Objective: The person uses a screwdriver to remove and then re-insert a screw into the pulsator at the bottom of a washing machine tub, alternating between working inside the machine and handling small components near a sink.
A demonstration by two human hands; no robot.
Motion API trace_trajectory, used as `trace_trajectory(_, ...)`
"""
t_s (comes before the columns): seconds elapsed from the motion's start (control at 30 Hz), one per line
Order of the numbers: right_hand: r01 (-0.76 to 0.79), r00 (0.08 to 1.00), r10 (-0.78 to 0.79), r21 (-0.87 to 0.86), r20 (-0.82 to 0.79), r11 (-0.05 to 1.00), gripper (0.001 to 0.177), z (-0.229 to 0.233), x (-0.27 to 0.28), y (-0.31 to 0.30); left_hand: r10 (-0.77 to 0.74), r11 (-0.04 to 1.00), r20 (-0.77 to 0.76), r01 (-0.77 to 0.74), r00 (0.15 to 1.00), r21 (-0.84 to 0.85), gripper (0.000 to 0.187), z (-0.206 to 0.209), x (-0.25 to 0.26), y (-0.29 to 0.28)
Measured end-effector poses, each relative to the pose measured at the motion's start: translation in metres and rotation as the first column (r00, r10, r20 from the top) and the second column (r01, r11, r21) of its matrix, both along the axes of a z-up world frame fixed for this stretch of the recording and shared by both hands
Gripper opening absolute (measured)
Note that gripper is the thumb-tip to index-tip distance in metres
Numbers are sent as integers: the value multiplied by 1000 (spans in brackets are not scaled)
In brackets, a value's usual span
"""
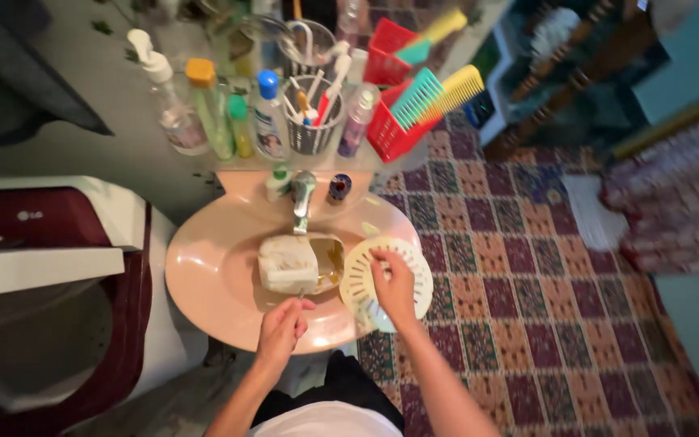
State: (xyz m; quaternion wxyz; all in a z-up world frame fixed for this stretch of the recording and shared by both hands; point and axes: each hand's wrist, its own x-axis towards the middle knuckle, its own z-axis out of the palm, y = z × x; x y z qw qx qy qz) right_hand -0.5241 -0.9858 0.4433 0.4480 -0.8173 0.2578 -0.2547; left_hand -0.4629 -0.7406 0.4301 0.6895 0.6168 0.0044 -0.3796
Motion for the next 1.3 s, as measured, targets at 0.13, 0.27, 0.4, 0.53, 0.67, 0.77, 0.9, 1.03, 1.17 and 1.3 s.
trace_trajectory(0.13, -226, 956, 280, -392, 86, 892, 30, 3, 106, -61, 135, 991, 24, -135, 991, 8, 37, 7, -1, -8)
trace_trajectory(0.27, -418, 905, 405, -454, -130, 787, 36, -39, 180, -106, 282, 959, 44, -281, 958, -28, 36, 9, -15, -11)
trace_trajectory(0.4, -596, 797, 465, -372, -386, 712, 34, -81, 223, -133, 421, 907, 15, -421, 907, 0, 36, 17, -31, -8)
trace_trajectory(0.53, -686, 707, 545, -250, -450, 683, 43, -91, 229, -137, 492, 870, -40, -489, 870, 69, 34, 22, -39, -8)
trace_trajectory(0.67, -662, 724, 516, -250, -458, 706, 35, -105, 237, -139, 476, 879, -28, -475, 879, 37, 37, 23, -33, -22)
trace_trajectory(0.77, -651, 753, 528, -329, -393, 684, 29, -114, 239, -143, 454, 891, 3, -454, 891, 13, 37, 25, -27, -30)
trace_trajectory(0.9, -554, 832, 486, -440, -268, 706, 27, -96, 238, -140, 459, 888, -18, -458, 888, 39, 37, 30, -19, -34)
trace_trajectory(1.03, -441, 837, 543, -512, 60, 737, 43, -47, 210, -126, 439, 898, -24, -438, 898, 33, 36, 29, -16, -33)
trace_trajectory(1.17, -306, 945, 325, -445, -35, 842, 22, -26, 180, -104, 384, 923, -19, -384, 923, 0, 34, 14, -20, -36)
trace_trajectory(1.3, -119, 971, 173, -297, 163, 948, 17, -23, 154, -79, 321, 947, 9, -321, 947, -21, 34, -6, -22, -36)
